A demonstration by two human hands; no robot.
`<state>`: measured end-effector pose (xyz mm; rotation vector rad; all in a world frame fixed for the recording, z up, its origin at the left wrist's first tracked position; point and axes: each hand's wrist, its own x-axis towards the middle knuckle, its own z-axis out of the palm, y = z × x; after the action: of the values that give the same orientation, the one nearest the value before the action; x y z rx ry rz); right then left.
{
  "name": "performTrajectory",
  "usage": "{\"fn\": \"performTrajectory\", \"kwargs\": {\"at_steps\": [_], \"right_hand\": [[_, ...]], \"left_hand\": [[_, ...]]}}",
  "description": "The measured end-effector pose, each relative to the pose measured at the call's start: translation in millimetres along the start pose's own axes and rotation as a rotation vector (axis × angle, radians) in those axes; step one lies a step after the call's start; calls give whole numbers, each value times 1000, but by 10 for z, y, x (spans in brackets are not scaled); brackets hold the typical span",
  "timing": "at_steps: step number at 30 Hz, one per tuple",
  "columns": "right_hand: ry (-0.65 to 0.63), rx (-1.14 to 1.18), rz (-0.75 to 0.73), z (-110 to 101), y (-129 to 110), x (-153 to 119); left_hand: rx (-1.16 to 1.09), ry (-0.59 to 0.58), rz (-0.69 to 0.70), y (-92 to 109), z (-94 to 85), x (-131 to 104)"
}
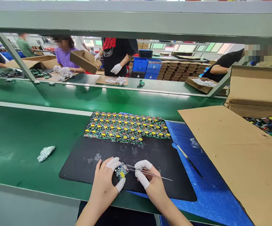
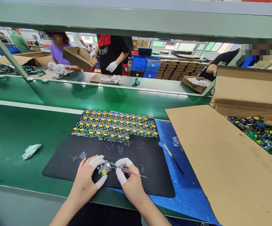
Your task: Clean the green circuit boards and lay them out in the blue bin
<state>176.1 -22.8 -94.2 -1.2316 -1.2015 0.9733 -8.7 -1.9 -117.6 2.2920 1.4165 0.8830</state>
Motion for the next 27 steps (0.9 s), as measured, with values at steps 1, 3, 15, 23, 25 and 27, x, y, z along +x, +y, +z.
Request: {"fn": "performTrajectory", "kwargs": {"at_steps": [1,3,15,23,25,27], "right_hand": [[-5,7,-6,-13,-26,26],[-13,10,-43,-59,-113,115],[213,-230,-557,-338,-138,604],[68,-159,-525,-353,-134,453],[35,-116,-512,-347,-130,440],[24,-91,-492,-345,-119,431]], "left_hand": [[-61,-13,-32,7,-35,37],[-225,-52,-126,44,-111,179],[-1000,-117,-260,243,198,1029],[-1055,-280,-257,191,129,874],[-1099,-329,-252,216,119,851],[-1162,-368,-245,232,112,824]]}}
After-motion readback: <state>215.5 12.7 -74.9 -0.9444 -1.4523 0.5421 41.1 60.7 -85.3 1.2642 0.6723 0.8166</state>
